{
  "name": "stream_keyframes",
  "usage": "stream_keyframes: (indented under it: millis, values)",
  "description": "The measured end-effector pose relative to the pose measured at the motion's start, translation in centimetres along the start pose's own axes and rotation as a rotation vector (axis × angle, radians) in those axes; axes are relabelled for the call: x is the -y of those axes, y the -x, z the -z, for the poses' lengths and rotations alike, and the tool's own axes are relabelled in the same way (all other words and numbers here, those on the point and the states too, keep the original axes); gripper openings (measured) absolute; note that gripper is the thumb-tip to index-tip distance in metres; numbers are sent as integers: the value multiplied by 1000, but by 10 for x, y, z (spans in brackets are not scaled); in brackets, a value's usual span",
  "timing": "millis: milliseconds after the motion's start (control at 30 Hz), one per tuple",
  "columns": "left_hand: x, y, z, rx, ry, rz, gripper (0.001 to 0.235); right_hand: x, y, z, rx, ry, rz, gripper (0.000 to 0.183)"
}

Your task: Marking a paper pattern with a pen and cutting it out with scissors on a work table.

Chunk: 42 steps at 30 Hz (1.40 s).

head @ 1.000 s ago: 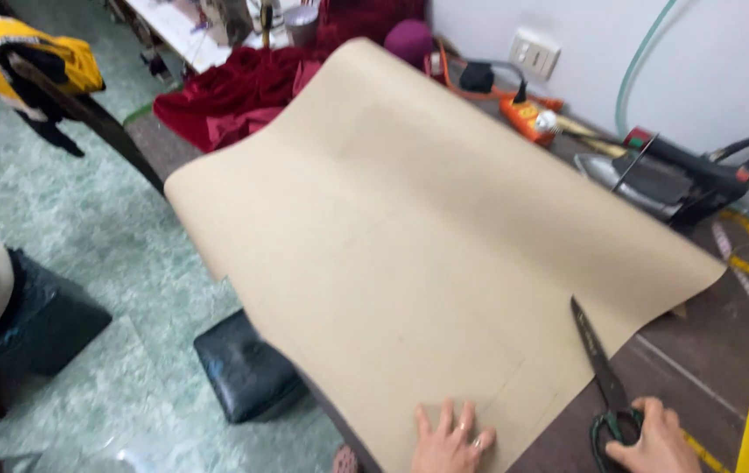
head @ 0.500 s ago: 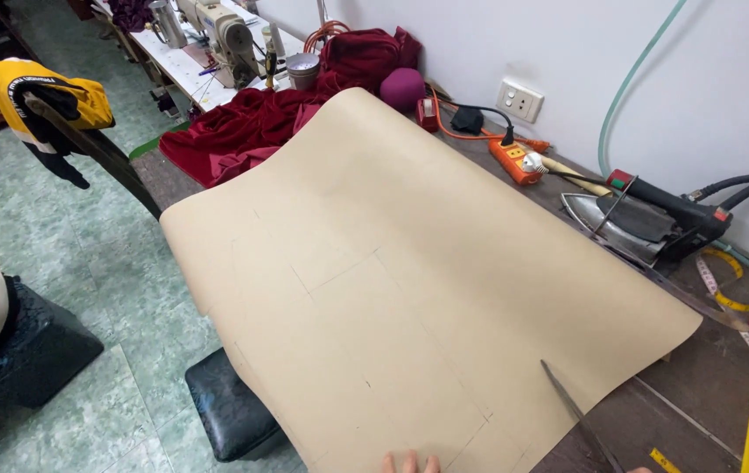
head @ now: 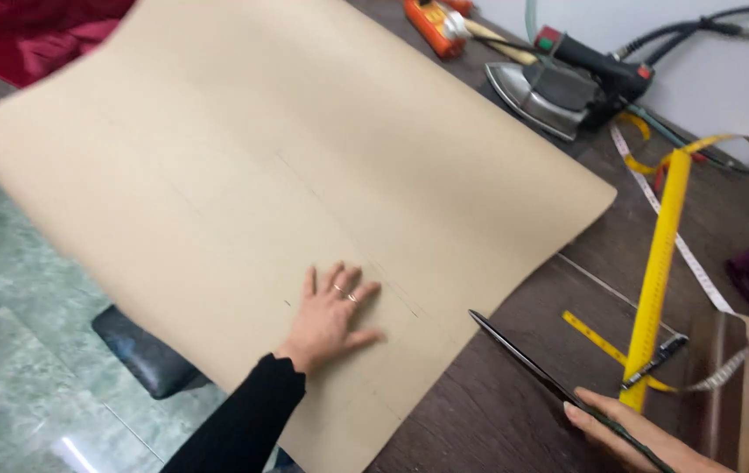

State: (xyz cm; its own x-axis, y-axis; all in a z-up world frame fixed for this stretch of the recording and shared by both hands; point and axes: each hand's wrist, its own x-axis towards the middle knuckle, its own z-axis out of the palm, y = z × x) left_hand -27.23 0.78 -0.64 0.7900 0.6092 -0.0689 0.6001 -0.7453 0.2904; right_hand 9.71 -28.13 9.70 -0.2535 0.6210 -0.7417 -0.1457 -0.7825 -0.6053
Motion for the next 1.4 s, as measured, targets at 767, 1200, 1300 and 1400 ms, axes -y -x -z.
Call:
stream_keyframes:
  millis: [767, 1200, 1300, 1400]
  values:
    - [4, -10, -23, -316, -184, 87, 49, 24, -27, -31, -205, 710, -276, 59]
    - [3, -11, -25, -329, -199, 85, 49, -24, -27, 7, 163, 22, -366, 63]
    - [4, -11, -25, -337, -189, 86, 49, 8, -28, -30, 386, -322, -64, 45]
    - [4, -11, -25, -341, -184, 88, 49, 43, -36, -70, 11, -446, -123, 43]
